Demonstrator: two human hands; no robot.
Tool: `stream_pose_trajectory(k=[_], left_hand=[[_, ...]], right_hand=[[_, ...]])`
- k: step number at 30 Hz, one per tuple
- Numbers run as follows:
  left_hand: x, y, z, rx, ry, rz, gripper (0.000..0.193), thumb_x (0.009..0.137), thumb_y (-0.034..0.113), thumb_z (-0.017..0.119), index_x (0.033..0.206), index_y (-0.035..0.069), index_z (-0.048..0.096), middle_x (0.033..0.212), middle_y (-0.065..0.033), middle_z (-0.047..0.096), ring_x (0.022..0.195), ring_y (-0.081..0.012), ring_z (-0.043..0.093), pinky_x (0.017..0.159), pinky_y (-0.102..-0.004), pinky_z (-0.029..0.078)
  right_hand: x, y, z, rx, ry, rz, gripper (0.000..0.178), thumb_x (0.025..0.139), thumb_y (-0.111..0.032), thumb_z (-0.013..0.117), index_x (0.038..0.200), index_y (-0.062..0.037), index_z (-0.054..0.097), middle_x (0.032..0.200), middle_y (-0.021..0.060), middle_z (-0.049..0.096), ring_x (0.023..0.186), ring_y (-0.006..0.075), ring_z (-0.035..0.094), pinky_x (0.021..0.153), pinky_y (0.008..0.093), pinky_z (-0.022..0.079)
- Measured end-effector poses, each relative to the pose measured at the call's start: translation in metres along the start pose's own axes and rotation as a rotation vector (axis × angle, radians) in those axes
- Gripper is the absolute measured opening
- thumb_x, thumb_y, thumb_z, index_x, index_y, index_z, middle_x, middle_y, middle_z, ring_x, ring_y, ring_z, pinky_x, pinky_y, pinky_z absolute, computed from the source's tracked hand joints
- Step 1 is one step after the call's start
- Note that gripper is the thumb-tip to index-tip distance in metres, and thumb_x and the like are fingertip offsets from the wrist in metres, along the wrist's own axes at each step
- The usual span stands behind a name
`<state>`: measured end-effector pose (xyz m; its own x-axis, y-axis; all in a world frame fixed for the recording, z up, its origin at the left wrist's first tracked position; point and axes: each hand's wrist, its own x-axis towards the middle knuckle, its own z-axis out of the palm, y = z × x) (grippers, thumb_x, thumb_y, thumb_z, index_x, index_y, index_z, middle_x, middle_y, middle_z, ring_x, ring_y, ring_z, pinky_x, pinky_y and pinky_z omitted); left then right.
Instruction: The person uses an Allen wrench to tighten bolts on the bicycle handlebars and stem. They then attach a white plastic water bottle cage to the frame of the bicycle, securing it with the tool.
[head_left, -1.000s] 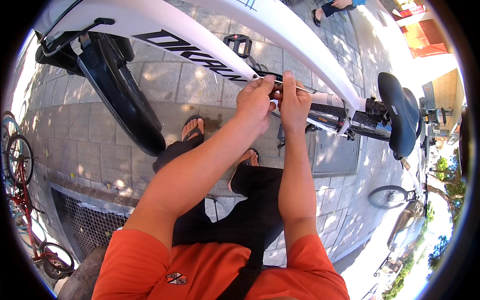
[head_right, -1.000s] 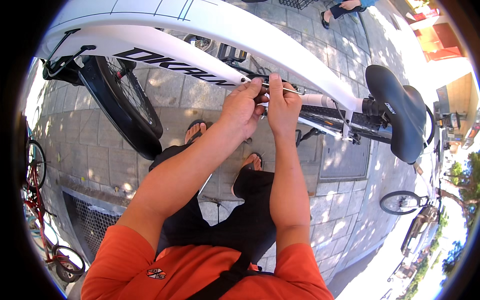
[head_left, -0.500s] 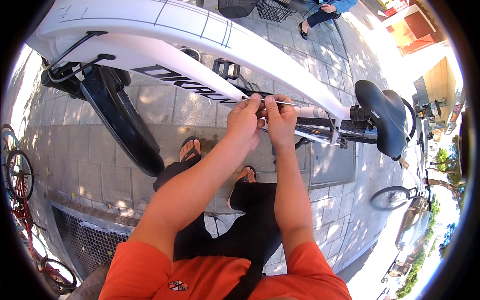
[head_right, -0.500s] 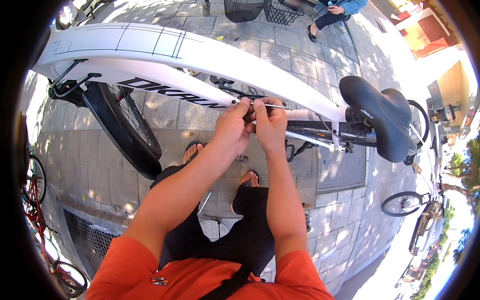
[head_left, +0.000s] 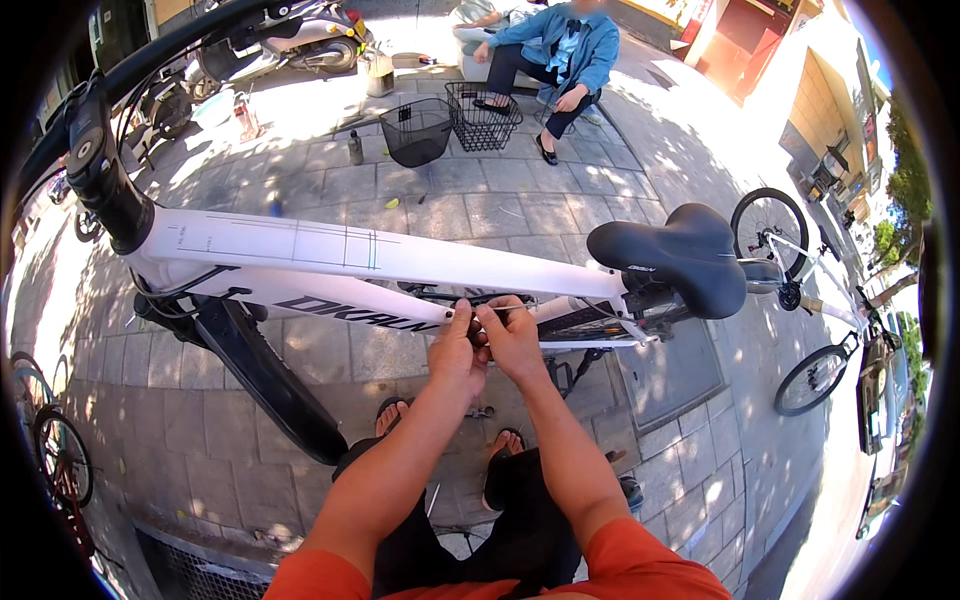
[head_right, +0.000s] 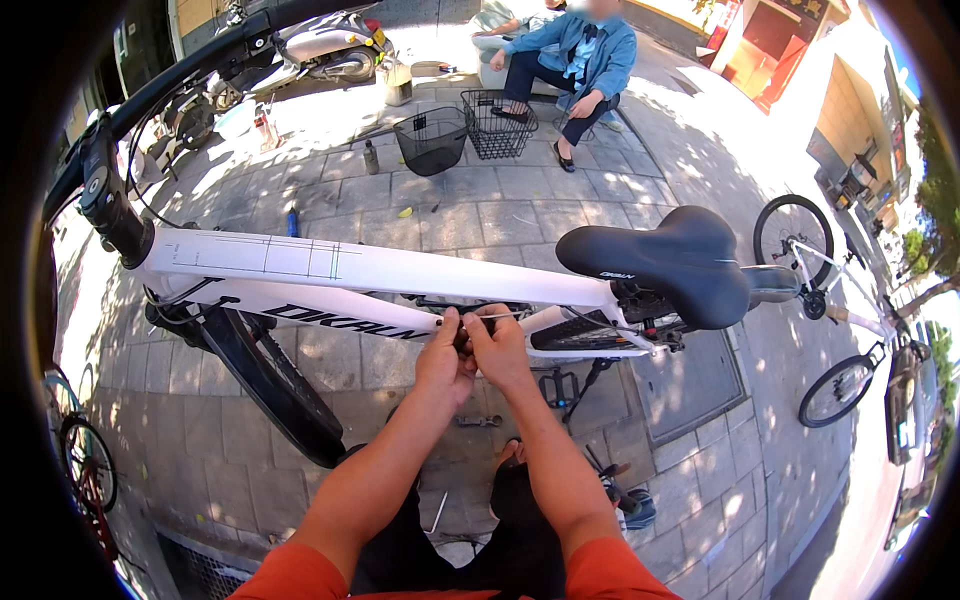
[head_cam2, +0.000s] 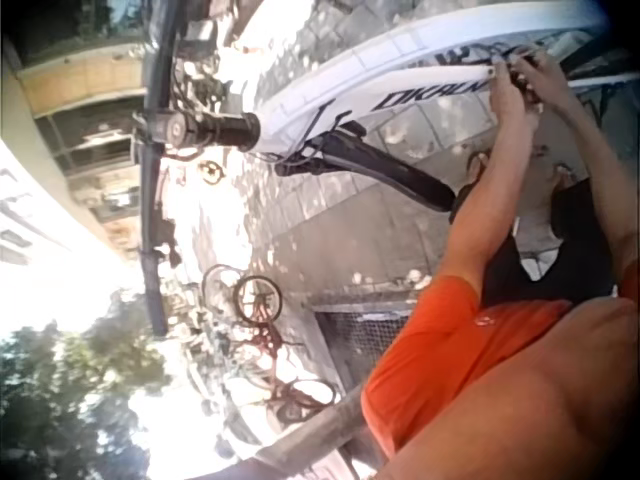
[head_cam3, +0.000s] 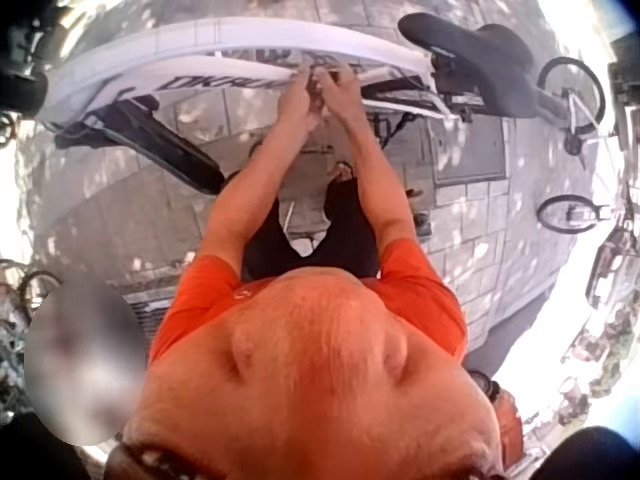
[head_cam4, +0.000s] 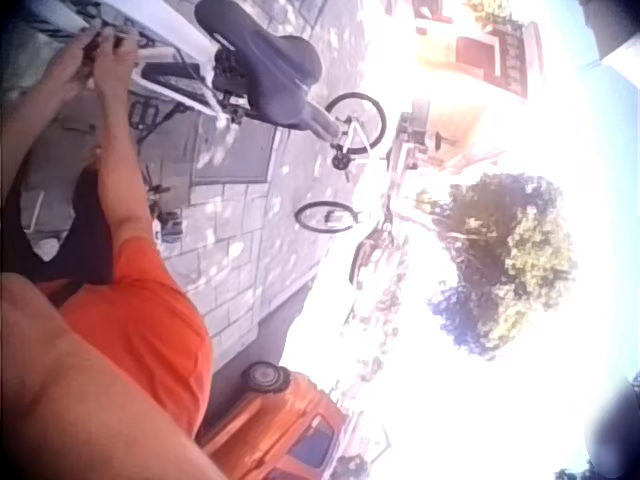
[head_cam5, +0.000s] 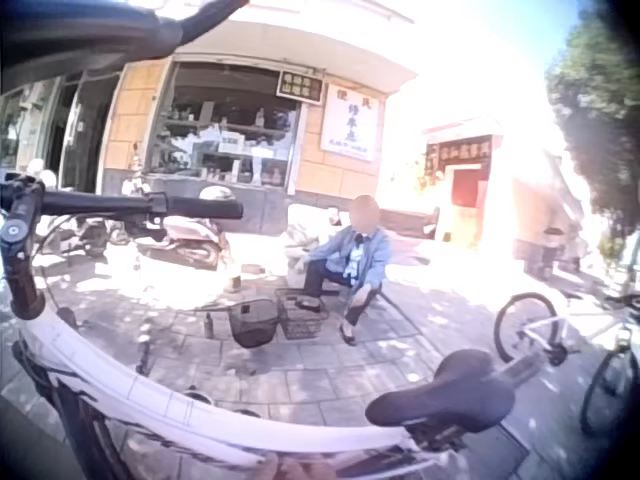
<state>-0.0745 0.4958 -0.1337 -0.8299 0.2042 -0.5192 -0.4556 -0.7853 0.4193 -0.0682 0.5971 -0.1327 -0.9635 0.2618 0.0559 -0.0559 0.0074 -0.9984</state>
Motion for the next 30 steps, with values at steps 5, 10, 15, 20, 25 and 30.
stream_pose_trajectory(k=[5, 10, 15, 20, 25, 30], left_hand=[[0.011, -0.002, -0.009, 0.022, -0.079, 0.013, 0.023, 0.109, 0.032, 0.06, 0.104, 0.01, 0.065, 0.082, 0.0022, 0.059, 0.068, -0.0121, 0.057, 0.051, -0.0268, 0.041], [0.008, 0.001, -0.005, -0.027, -0.063, -0.005, 0.031, 0.111, 0.038, 0.054, 0.101, 0.011, 0.065, 0.076, 0.0041, 0.054, 0.065, -0.0112, 0.052, 0.052, -0.0268, 0.04], [0.005, 0.002, 0.001, -0.081, 0.011, 0.005, 0.038, 0.11, 0.046, 0.054, 0.095, 0.012, 0.063, 0.072, 0.0049, 0.049, 0.062, -0.0103, 0.048, 0.046, -0.0271, 0.036], [0.012, -0.005, 0.0, -0.027, 0.041, 0.029, 0.043, 0.109, 0.051, 0.053, 0.101, 0.011, 0.064, 0.073, 0.0031, 0.051, 0.061, -0.0103, 0.047, 0.047, -0.0258, 0.039], [0.006, -0.003, 0.005, -0.083, 0.048, -0.001, 0.04, 0.109, 0.044, 0.049, 0.115, 0.008, 0.064, 0.075, 0.0027, 0.051, 0.061, -0.0107, 0.046, 0.048, -0.0274, 0.04], [0.0, 0.001, 0.01, -0.106, 0.013, -0.06, 0.047, 0.106, 0.045, 0.043, 0.126, 0.007, 0.063, 0.074, 0.0023, 0.05, 0.061, -0.0122, 0.045, 0.047, -0.0291, 0.035]], right_hand=[[-0.002, -0.005, 0.002, 0.035, 0.0, 0.058, 0.021, 0.105, -0.021, 0.067, 0.106, -0.001, 0.062, 0.082, 0.0066, 0.07, 0.061, 0.0087, 0.061, 0.048, 0.0252, 0.049], [0.002, 0.001, 0.001, 0.141, -0.062, 0.114, 0.023, 0.106, -0.024, 0.066, 0.104, -0.0012, 0.062, 0.071, 0.0036, 0.064, 0.047, 0.0084, 0.053, 0.043, 0.0255, 0.043], [-0.004, -0.005, 0.003, 0.11, -0.032, 0.091, 0.024, 0.105, -0.022, 0.067, 0.1, 0.0001, 0.059, 0.07, 0.005, 0.065, 0.049, 0.0094, 0.056, 0.044, 0.0269, 0.046], [-0.008, -0.004, 0.004, 0.05, -0.018, 0.041, 0.021, 0.105, -0.02, 0.067, 0.1, -0.0019, 0.058, 0.071, 0.003, 0.064, 0.053, 0.0066, 0.055, 0.045, 0.0244, 0.044], [-0.01, -0.001, 0.004, 0.081, -0.015, 0.05, 0.02, 0.104, -0.018, 0.068, 0.102, -0.0012, 0.058, 0.073, 0.0044, 0.066, 0.055, 0.0067, 0.057, 0.047, 0.0236, 0.046], [-0.016, -0.009, 0.0, 0.142, 0.017, 0.049, 0.017, 0.103, -0.014, 0.068, 0.102, 0.0003, 0.059, 0.08, 0.0074, 0.071, 0.061, 0.0087, 0.062, 0.049, 0.0253, 0.051]])
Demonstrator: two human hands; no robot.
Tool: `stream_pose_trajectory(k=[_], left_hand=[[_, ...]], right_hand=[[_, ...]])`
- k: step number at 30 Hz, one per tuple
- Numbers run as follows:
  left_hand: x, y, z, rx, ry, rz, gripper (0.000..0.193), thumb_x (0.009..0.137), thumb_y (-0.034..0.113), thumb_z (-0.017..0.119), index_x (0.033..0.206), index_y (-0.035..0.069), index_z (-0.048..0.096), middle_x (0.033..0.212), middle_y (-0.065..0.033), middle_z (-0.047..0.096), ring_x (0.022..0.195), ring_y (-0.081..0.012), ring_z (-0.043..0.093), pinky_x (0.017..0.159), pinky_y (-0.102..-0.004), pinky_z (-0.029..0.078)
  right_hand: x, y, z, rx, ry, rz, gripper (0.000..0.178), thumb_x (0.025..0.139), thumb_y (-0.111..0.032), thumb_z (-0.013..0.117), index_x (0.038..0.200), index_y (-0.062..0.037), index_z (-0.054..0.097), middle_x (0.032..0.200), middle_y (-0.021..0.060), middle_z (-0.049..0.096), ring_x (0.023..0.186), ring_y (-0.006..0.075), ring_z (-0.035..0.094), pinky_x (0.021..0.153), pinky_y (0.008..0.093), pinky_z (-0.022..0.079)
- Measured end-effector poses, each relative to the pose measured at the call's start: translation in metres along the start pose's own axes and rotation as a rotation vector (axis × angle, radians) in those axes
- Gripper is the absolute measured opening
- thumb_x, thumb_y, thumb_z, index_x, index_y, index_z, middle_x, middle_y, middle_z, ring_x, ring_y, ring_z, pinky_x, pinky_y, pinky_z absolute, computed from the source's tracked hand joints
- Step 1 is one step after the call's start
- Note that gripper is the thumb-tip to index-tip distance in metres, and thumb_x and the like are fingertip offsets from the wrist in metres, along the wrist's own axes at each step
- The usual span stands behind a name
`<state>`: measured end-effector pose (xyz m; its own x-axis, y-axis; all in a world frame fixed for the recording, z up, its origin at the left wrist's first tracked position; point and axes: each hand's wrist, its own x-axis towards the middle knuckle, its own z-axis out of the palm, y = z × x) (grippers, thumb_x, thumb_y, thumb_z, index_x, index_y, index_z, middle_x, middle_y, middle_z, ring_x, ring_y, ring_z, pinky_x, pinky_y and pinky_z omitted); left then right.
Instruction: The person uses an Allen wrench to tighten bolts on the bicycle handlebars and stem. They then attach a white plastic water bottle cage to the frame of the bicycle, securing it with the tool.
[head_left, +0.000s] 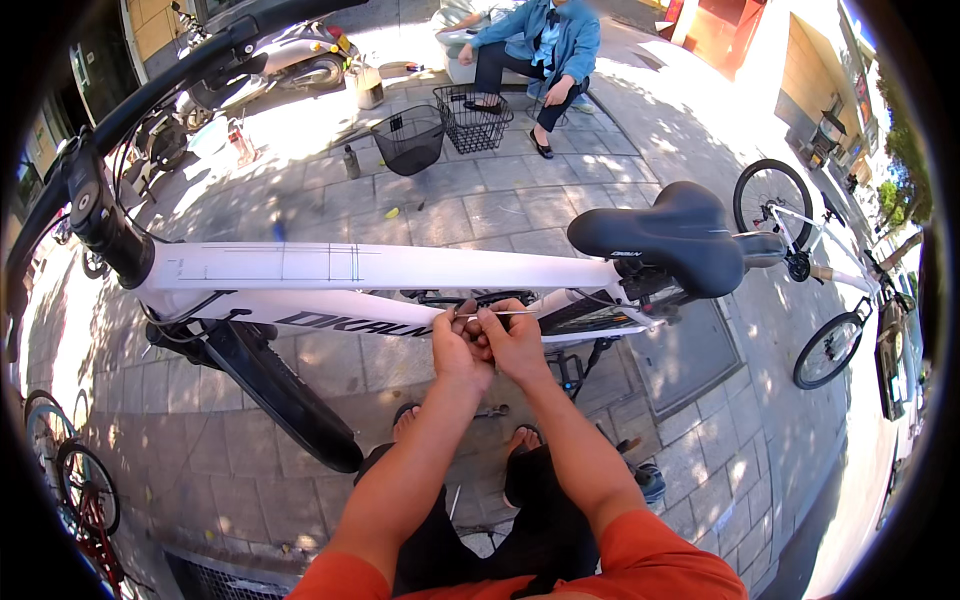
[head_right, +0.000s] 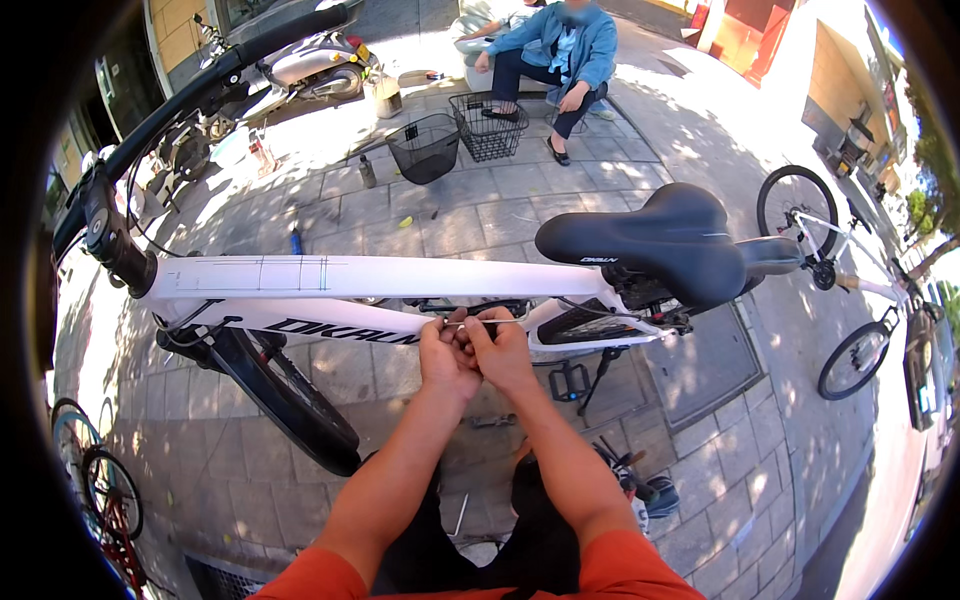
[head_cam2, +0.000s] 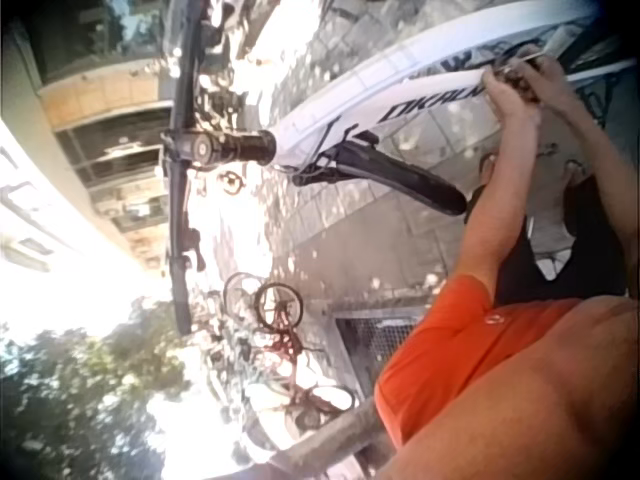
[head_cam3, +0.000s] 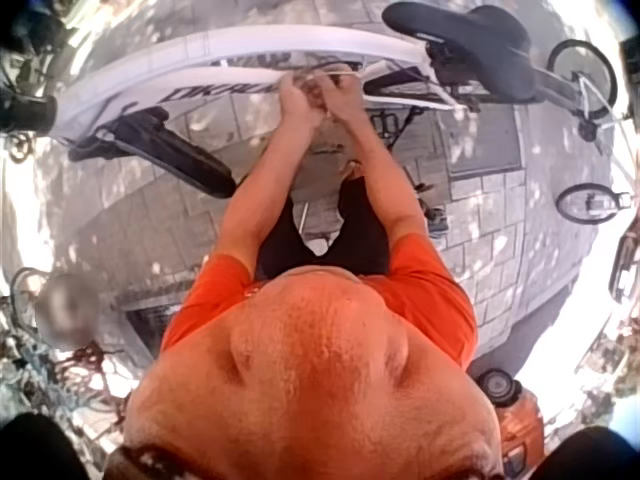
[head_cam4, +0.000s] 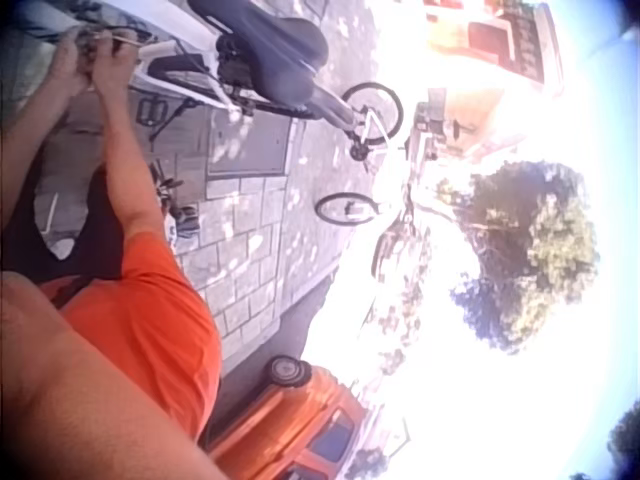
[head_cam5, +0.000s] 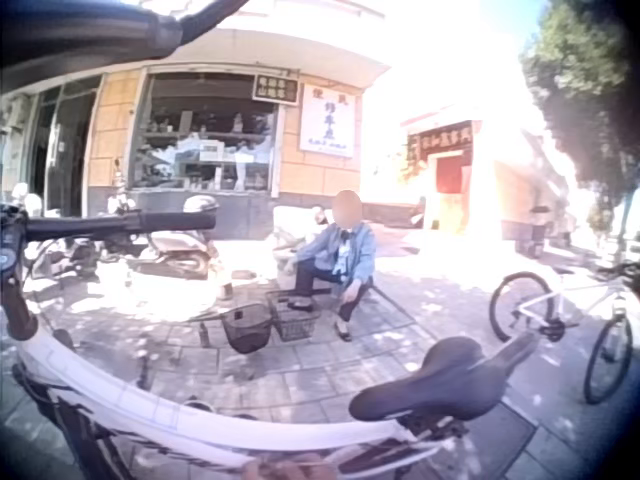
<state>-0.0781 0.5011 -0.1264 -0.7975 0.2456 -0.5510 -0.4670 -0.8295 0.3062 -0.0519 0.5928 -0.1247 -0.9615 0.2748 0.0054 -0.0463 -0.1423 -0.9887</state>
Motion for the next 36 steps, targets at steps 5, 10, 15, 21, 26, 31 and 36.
stream_pose_trajectory(k=[5, 10, 15, 21, 26, 31, 36], left_hand=[[-0.012, -0.002, 0.006, 0.052, -0.125, 0.023, 0.048, 0.106, 0.043, 0.043, 0.128, 0.006, 0.063, 0.073, 0.0017, 0.049, 0.06, -0.0127, 0.045, 0.047, -0.0292, 0.035], [-0.027, -0.002, 0.016, 0.327, -0.193, 0.16, 0.051, 0.105, 0.041, 0.045, 0.134, 0.002, 0.059, 0.071, 0.0013, 0.047, 0.059, -0.0116, 0.045, 0.046, -0.0268, 0.033], [-0.026, 0.01, 0.012, 0.328, -0.243, 0.141, 0.052, 0.104, 0.039, 0.048, 0.139, 0.001, 0.055, 0.071, 0.0008, 0.046, 0.059, -0.0115, 0.045, 0.046, -0.0258, 0.031], [-0.027, 0.012, 0.007, 0.186, -0.313, 0.1, 0.048, 0.105, 0.041, 0.054, 0.14, 0.008, 0.055, 0.072, 0.001, 0.049, 0.061, -0.0135, 0.049, 0.049, -0.0272, 0.035], [-0.023, 0.004, 0.006, 0.128, -0.381, 0.054, 0.042, 0.109, 0.04, 0.051, 0.137, 0.009, 0.056, 0.071, 0.0014, 0.049, 0.061, -0.0136, 0.049, 0.048, -0.0281, 0.035], [-0.034, 0.003, 0.003, 0.113, -0.336, 0.023, 0.041, 0.109, 0.041, 0.05, 0.134, 0.009, 0.058, 0.071, 0.0019, 0.047, 0.062, -0.0134, 0.048, 0.048, -0.0281, 0.035], [-0.027, 0.006, 0.007, 0.036, -0.301, -0.033, 0.035, 0.109, 0.04, 0.05, 0.123, 0.011, 0.065, 0.071, 0.0031, 0.047, 0.057, -0.0131, 0.045, 0.046, -0.0287, 0.034]], right_hand=[[-0.008, -0.02, -0.005, 0.058, 0.026, 0.031, 0.018, 0.103, -0.017, 0.068, 0.099, -0.0019, 0.059, 0.077, 0.0052, 0.068, 0.061, 0.0083, 0.061, 0.049, 0.0248, 0.05], [0.005, -0.006, -0.017, 0.312, 0.056, 0.063, 0.015, 0.103, -0.018, 0.068, 0.093, -0.0076, 0.061, 0.071, -0.0019, 0.059, 0.057, 0.0059, 0.053, 0.048, 0.0224, 0.041], [0.006, -0.004, -0.014, 0.266, 0.054, 0.017, 0.016, 0.102, -0.017, 0.069, 0.091, -0.0082, 0.062, 0.069, -0.0034, 0.058, 0.054, 0.0047, 0.048, 0.047, 0.0231, 0.036], [0.004, 0.0, -0.01, 0.273, 0.04, 0.013, 0.017, 0.103, -0.02, 0.07, 0.093, -0.0076, 0.064, 0.069, -0.003, 0.059, 0.054, 0.0049, 0.049, 0.047, 0.0227, 0.037], [0.003, -0.005, -0.011, 0.259, 0.045, -0.001, 0.016, 0.105, -0.018, 0.067, 0.098, -0.0049, 0.061, 0.071, 0.0009, 0.06, 0.052, 0.0106, 0.056, 0.044, 0.0244, 0.043], [-0.013, -0.013, -0.009, 0.154, 0.019, -0.091, 0.019, 0.106, -0.02, 0.067, 0.104, -0.003, 0.06, 0.074, 0.0032, 0.063, 0.055, 0.0079, 0.058, 0.042, 0.0235, 0.046], [-0.018, -0.018, -0.005, 0.089, -0.052, -0.198, 0.013, 0.105, -0.013, 0.066, 0.104, -0.003, 0.06, 0.082, 0.0049, 0.068, 0.064, 0.0061, 0.06, 0.05, 0.0218, 0.051]])
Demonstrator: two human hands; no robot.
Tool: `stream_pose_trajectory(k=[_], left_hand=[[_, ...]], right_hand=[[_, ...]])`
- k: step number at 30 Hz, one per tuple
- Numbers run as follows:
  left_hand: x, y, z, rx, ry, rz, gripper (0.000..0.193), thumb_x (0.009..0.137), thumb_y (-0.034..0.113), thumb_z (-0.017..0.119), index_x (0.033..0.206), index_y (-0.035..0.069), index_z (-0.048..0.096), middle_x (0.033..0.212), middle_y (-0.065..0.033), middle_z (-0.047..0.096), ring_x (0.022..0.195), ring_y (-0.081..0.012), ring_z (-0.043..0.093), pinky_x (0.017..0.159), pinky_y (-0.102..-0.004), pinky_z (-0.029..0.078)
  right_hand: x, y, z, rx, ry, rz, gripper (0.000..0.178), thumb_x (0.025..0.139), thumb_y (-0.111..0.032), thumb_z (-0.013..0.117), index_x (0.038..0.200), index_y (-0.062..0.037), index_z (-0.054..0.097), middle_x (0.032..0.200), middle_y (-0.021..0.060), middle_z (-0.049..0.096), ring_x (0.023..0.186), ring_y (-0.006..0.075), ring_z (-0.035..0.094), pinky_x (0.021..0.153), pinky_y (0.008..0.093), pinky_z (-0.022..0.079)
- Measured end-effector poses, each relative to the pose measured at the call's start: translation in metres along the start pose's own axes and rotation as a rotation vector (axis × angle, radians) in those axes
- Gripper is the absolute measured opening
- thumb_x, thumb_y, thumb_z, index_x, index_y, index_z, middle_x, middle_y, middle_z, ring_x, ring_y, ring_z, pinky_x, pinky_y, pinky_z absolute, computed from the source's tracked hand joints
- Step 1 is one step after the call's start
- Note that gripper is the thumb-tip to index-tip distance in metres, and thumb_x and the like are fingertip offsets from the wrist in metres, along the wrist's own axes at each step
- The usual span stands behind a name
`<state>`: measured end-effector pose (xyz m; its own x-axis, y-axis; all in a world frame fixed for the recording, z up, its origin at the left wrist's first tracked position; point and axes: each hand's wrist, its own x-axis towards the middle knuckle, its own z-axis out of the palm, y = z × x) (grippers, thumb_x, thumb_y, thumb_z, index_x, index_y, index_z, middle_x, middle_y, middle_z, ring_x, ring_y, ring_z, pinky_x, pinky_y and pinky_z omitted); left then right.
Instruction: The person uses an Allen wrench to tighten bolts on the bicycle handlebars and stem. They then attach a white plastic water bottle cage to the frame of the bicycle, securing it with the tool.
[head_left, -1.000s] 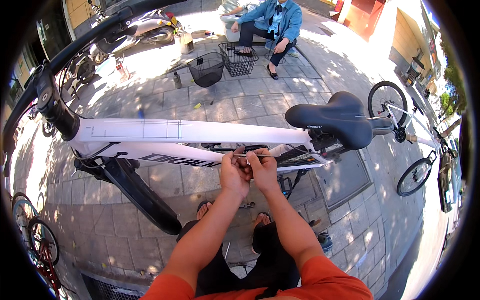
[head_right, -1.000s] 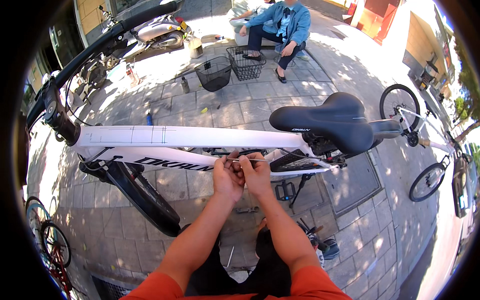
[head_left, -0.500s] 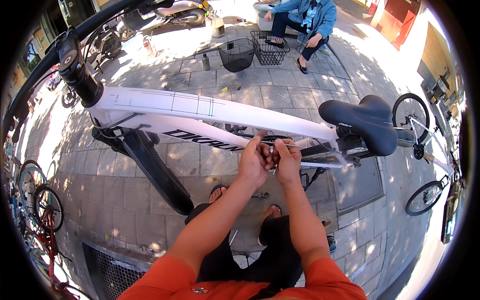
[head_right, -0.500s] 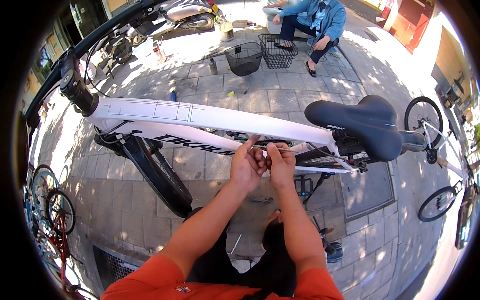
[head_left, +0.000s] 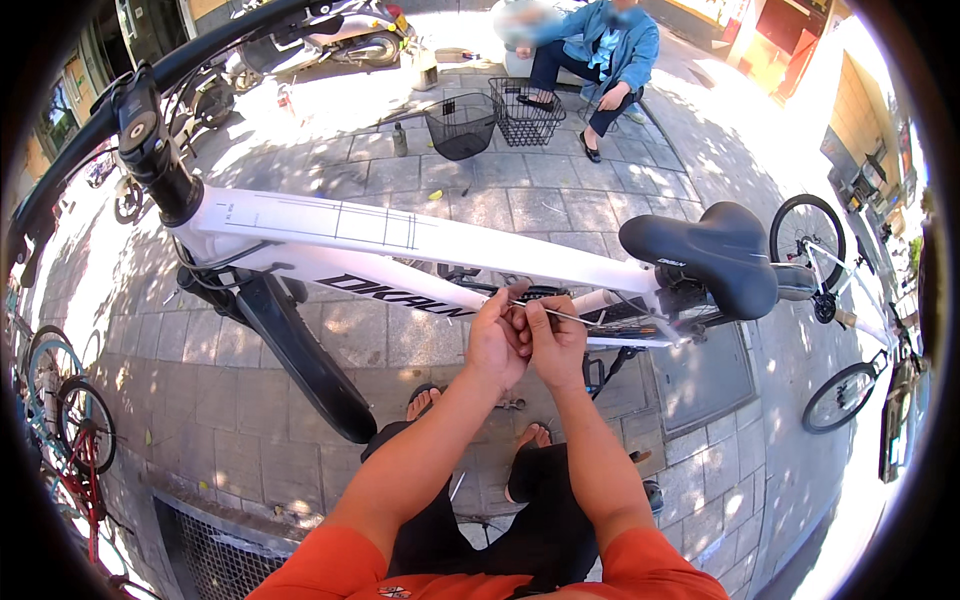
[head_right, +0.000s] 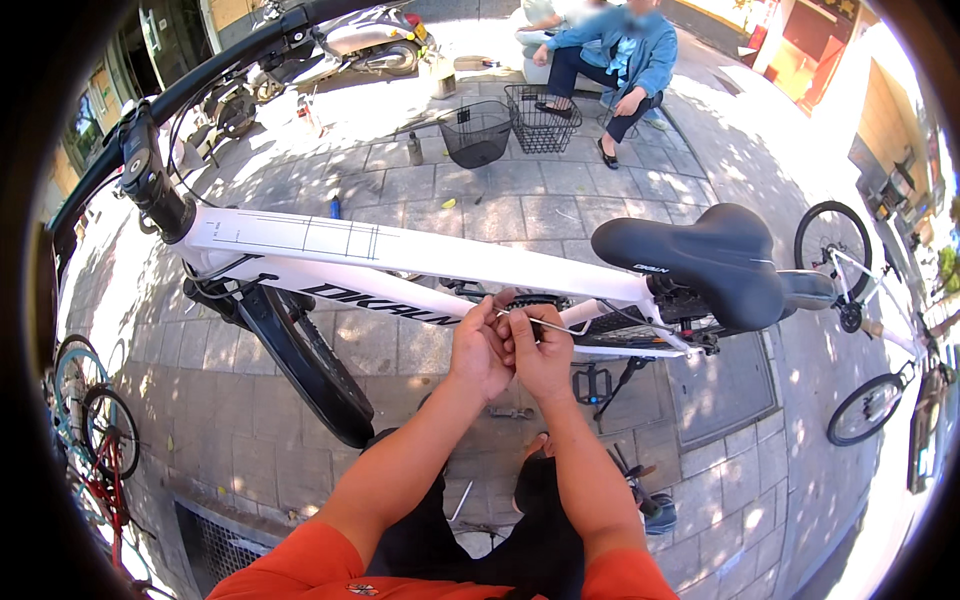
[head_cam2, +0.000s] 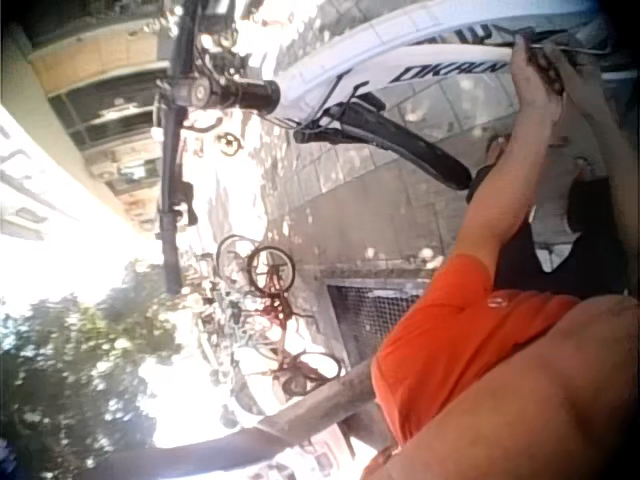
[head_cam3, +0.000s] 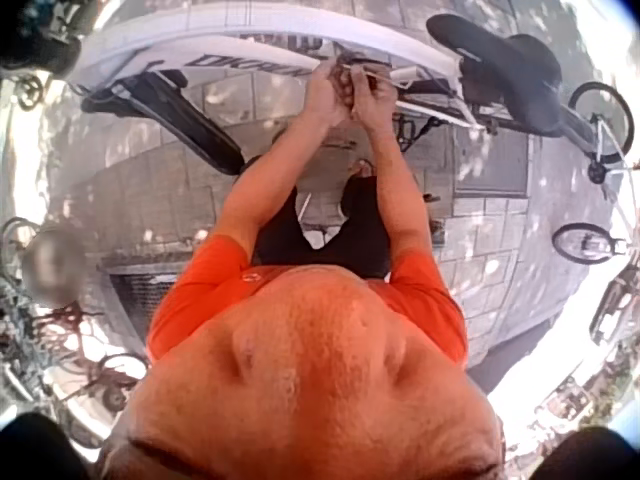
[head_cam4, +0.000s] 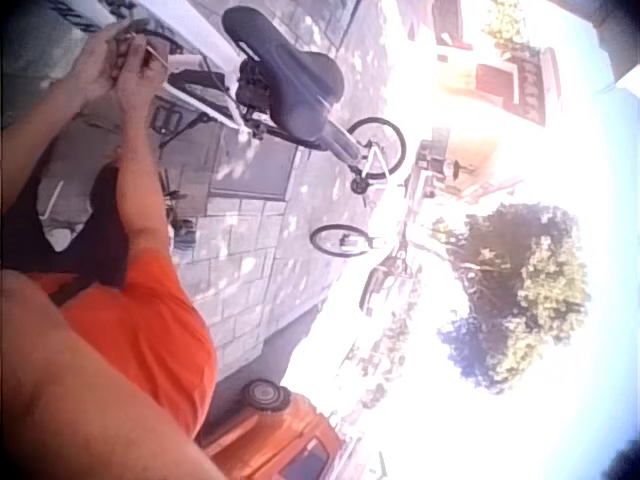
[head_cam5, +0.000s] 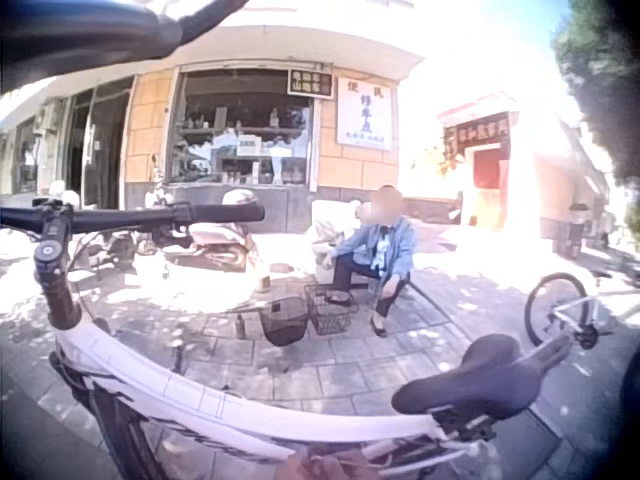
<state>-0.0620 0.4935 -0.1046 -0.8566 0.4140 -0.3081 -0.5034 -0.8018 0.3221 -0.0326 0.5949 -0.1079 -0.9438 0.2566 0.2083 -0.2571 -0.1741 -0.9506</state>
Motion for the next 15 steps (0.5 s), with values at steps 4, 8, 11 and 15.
stream_pose_trajectory(k=[4, 8, 11, 15], left_hand=[[0.002, 0.009, 0.002, 0.015, 0.03, 0.017, 0.032, 0.108, 0.036, 0.048, 0.116, 0.011, 0.067, 0.069, 0.0038, 0.048, 0.055, -0.0124, 0.045, 0.045, -0.027, 0.035], [0.007, 0.009, -0.003, 0.068, 0.043, 0.004, 0.033, 0.108, 0.036, 0.048, 0.116, 0.011, 0.067, 0.069, 0.0049, 0.049, 0.055, -0.0112, 0.046, 0.044, -0.0261, 0.035], [0.006, 0.002, -0.005, 0.041, 0.117, -0.004, 0.033, 0.108, 0.036, 0.048, 0.113, 0.011, 0.068, 0.069, 0.0056, 0.049, 0.057, -0.0106, 0.047, 0.044, -0.0261, 0.034], [-0.01, 0.006, -0.015, 0.077, 0.064, 0.024, 0.032, 0.108, 0.035, 0.048, 0.113, 0.009, 0.067, 0.068, 0.0051, 0.047, 0.057, -0.0102, 0.045, 0.044, -0.0267, 0.034]], right_hand=[[-0.001, -0.002, 0.002, -0.121, -0.088, -0.133, 0.011, 0.105, -0.01, 0.065, 0.104, -0.0015, 0.058, 0.087, 0.0051, 0.069, 0.068, 0.0058, 0.063, 0.056, 0.021, 0.054], [0.0, 0.003, -0.004, -0.355, -0.033, -0.266, 0.009, 0.101, -0.011, 0.07, 0.099, -0.0032, 0.066, 0.085, 0.0074, 0.07, 0.071, 0.0154, 0.067, 0.061, 0.0303, 0.055], [-0.003, 0.005, -0.004, -0.487, -0.03, -0.365, 0.007, 0.099, -0.01, 0.071, 0.096, -0.0037, 0.069, 0.083, 0.0072, 0.07, 0.071, 0.019, 0.069, 0.062, 0.0335, 0.055], [-0.021, -0.003, -0.006, -0.365, -0.122, -0.272, 0.01, 0.103, -0.011, 0.067, 0.098, -0.0021, 0.065, 0.085, 0.0062, 0.069, 0.068, 0.0127, 0.066, 0.057, 0.0292, 0.054]])
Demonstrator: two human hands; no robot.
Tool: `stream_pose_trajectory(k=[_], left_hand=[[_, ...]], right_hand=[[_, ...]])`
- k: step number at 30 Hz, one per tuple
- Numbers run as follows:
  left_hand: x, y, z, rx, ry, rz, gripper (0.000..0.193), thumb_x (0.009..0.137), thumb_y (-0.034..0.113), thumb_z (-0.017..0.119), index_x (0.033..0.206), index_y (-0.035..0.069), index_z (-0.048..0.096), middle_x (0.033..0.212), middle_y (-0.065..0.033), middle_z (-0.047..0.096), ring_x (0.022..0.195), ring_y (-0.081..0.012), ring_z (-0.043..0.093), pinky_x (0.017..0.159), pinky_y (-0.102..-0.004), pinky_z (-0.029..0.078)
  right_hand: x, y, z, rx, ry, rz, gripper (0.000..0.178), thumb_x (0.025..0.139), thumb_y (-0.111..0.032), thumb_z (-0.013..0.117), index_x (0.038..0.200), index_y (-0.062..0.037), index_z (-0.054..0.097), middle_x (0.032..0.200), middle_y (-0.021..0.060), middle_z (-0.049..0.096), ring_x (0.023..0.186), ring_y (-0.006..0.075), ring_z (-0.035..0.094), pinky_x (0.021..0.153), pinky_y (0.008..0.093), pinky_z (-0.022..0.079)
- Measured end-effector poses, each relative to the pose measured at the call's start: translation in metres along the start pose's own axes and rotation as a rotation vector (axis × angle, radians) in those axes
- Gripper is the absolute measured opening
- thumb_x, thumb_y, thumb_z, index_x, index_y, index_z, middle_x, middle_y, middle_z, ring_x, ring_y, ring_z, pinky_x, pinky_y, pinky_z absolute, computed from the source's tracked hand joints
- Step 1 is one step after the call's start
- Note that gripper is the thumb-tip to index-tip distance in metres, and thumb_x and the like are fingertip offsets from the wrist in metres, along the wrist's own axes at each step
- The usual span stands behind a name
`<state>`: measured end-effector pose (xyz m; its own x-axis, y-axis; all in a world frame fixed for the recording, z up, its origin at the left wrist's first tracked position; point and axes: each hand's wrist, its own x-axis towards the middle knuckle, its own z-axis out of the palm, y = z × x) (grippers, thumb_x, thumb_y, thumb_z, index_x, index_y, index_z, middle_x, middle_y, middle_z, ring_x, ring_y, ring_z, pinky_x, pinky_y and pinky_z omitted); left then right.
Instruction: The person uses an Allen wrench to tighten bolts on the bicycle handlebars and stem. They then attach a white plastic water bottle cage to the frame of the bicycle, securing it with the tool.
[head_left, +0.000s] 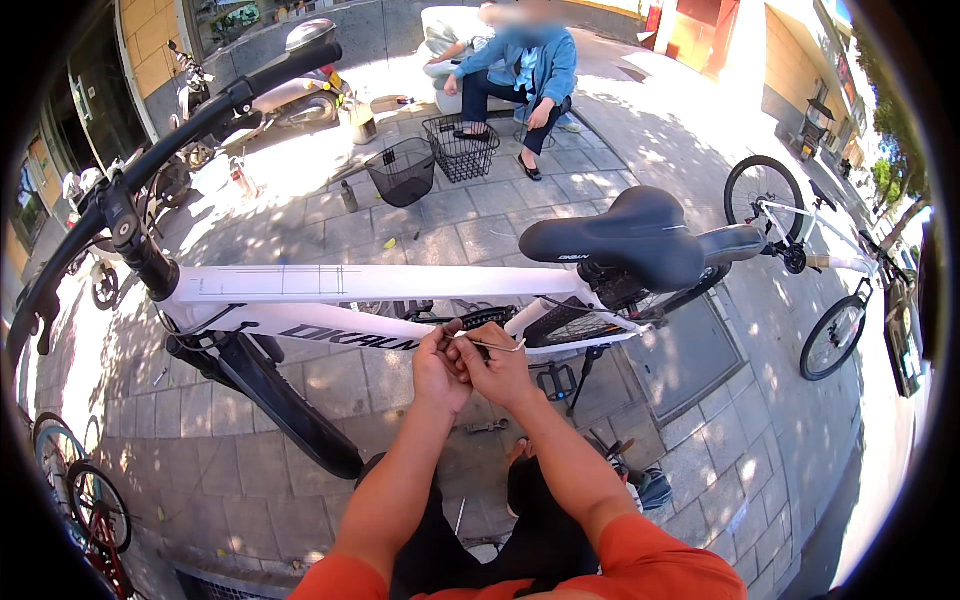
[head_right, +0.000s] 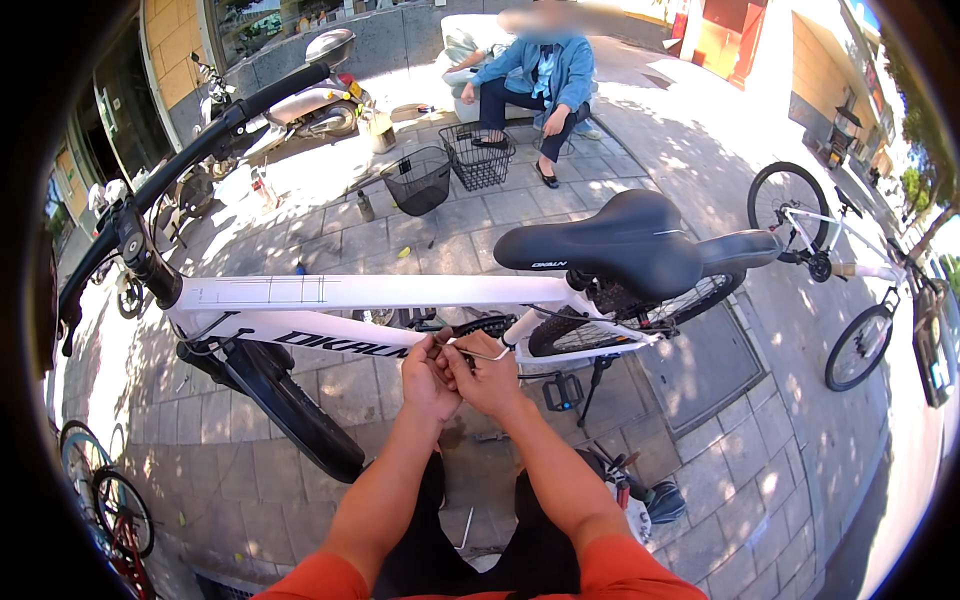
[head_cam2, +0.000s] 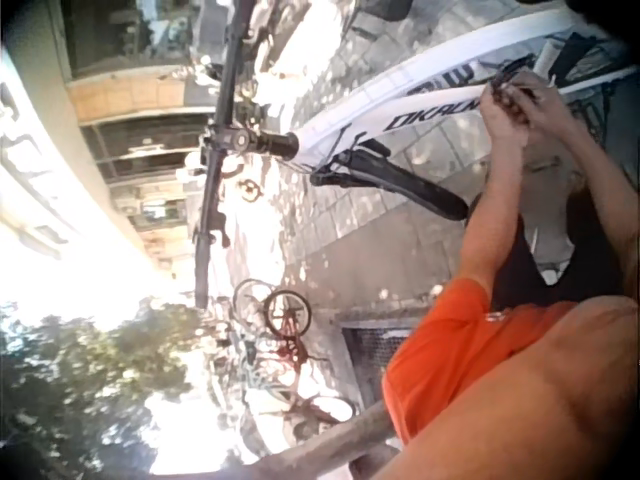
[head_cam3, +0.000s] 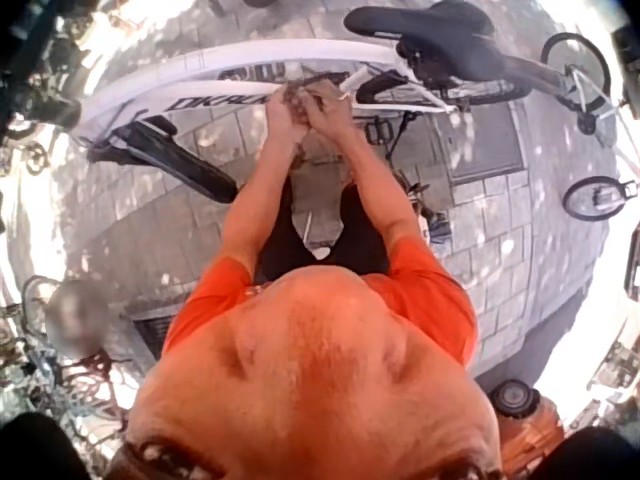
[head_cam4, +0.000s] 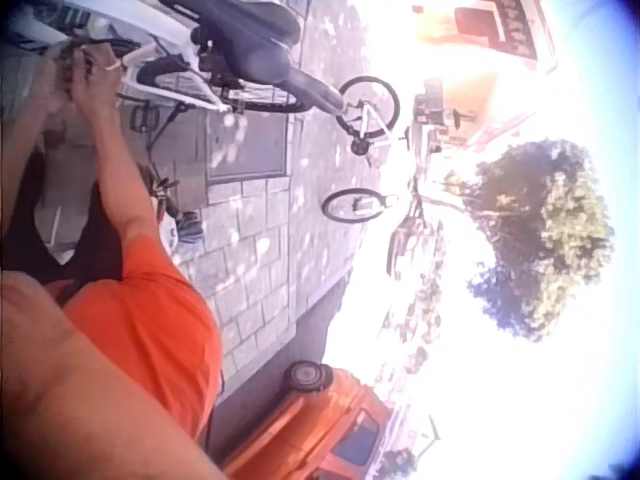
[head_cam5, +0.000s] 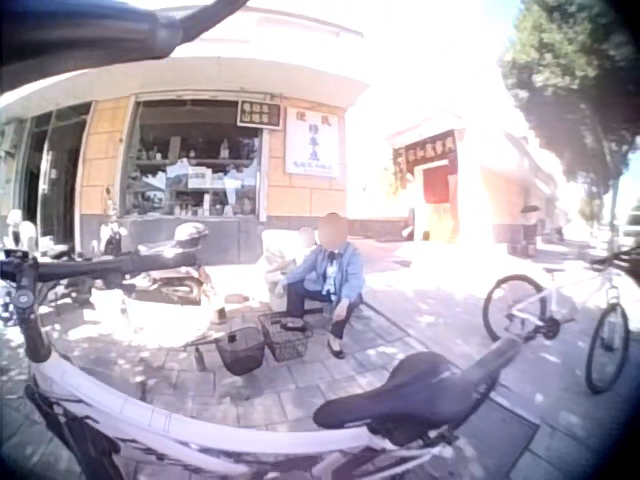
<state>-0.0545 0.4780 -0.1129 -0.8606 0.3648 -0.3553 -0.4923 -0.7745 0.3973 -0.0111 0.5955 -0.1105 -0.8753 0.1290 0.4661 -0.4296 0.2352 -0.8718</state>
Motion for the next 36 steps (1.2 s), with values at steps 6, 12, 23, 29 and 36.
stream_pose_trajectory(k=[6, 12, 23, 29, 36], left_hand=[[-0.061, -0.028, -0.002, 0.139, 0.04, 0.089, 0.033, 0.107, 0.033, 0.051, 0.119, 0.004, 0.063, 0.067, 0.0037, 0.043, 0.056, -0.0106, 0.043, 0.045, -0.0281, 0.033], [-0.109, -0.054, -0.053, 0.399, 0.017, -0.057, 0.029, 0.104, 0.03, 0.058, 0.11, 0.003, 0.067, 0.066, 0.003, 0.044, 0.056, -0.011, 0.044, 0.047, -0.0267, 0.032], [-0.161, -0.038, -0.054, 0.677, -0.283, -0.374, 0.023, 0.105, 0.031, 0.062, 0.092, 0.012, 0.061, 0.07, 0.004, 0.045, 0.062, -0.0109, 0.045, 0.054, -0.0276, 0.034], [-0.162, -0.042, -0.057, 0.593, -0.395, -0.461, 0.036, 0.107, 0.044, 0.06, 0.09, 0.013, 0.06, 0.07, 0.0041, 0.044, 0.063, -0.011, 0.044, 0.056, -0.0273, 0.034], [-0.158, -0.037, -0.061, 0.629, -0.269, -0.35, 0.039, 0.108, 0.046, 0.058, 0.085, 0.013, 0.06, 0.067, 0.0049, 0.045, 0.056, -0.0101, 0.042, 0.049, -0.0257, 0.032]], right_hand=[[-0.063, -0.003, -0.003, 0.306, 0.234, 0.254, 0.015, 0.108, -0.014, 0.059, 0.105, -0.0003, 0.065, 0.088, 0.0047, 0.068, 0.081, 0.0103, 0.066, 0.076, 0.0264, 0.055], [-0.115, -0.016, -0.014, 0.087, 0.2, 0.196, 0.028, 0.11, -0.015, 0.049, 0.124, 0.0007, 0.067, 0.105, 0.0107, 0.074, 0.096, 0.0128, 0.068, 0.088, 0.0309, 0.054], [-0.177, -0.091, -0.042, -0.254, -0.021, 0.168, 0.031, 0.096, -0.015, 0.072, 0.126, -0.0071, 0.073, 0.105, 0.0129, 0.078, 0.084, 0.0196, 0.075, 0.076, 0.032, 0.058], [-0.182, -0.114, -0.04, -0.374, 0.039, 0.163, 0.029, 0.093, -0.016, 0.072, 0.121, -0.0071, 0.075, 0.105, 0.017, 0.077, 0.087, 0.0291, 0.077, 0.076, 0.0347, 0.06], [-0.182, -0.111, -0.018, -0.44, 0.089, 0.223, 0.035, 0.095, -0.022, 0.071, 0.128, -0.0092, 0.072, 0.103, 0.0162, 0.078, 0.092, 0.0319, 0.077, 0.08, 0.0362, 0.06]])
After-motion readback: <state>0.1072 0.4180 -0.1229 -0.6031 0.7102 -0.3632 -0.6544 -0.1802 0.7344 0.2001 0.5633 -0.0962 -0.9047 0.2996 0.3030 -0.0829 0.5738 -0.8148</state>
